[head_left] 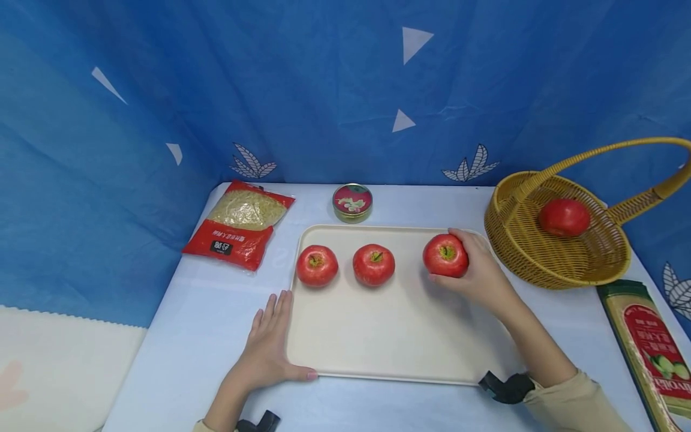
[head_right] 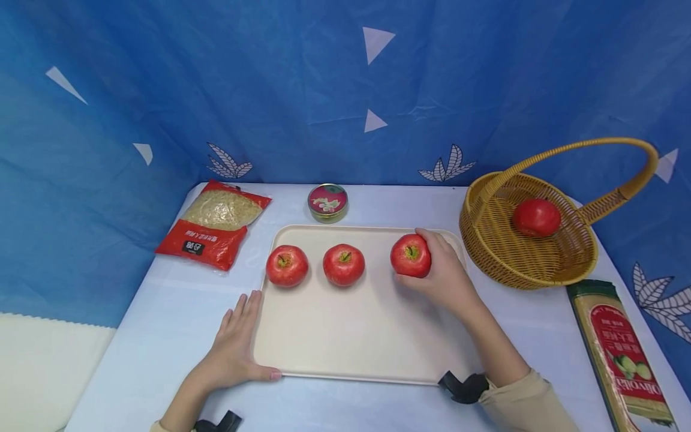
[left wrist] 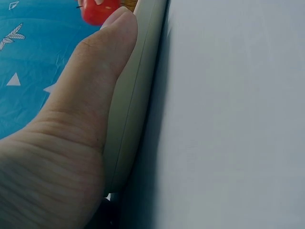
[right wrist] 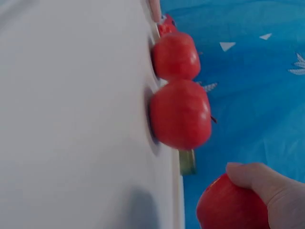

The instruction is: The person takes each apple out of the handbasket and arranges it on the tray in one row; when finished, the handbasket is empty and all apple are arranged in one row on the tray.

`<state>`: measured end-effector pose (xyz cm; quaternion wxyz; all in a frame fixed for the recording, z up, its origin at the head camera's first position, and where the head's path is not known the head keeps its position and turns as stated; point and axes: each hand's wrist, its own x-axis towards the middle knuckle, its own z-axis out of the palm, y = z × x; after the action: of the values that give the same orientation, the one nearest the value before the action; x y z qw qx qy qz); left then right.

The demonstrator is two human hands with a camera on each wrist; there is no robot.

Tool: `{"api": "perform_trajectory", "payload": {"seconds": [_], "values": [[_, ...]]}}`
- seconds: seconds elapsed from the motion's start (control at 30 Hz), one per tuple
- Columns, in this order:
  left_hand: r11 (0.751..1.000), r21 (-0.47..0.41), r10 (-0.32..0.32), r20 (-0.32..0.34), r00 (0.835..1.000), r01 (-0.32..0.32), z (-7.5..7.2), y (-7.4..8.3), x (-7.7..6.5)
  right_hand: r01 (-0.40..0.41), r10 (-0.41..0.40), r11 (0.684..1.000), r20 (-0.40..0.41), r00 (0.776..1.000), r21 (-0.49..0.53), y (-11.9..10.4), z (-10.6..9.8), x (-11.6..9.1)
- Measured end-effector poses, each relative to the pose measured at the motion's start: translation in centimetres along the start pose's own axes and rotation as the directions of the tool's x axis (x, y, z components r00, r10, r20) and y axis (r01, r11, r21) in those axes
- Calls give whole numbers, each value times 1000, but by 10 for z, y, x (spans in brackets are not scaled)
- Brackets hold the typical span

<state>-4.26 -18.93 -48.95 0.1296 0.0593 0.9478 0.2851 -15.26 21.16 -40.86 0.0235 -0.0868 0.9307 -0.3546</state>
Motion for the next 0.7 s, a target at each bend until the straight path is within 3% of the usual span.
{"api": "perform_trajectory", "payload": {"seconds": [0.3,0.7], "values": [[1000,2,-13,10,1000,13,1,0,2,-118,119,993,123,985,-16,-1,21,5],[1000,-2,-13,22,1000,13,-2,2,1,-146,137,989,203,969,30,2,32,11]]}}
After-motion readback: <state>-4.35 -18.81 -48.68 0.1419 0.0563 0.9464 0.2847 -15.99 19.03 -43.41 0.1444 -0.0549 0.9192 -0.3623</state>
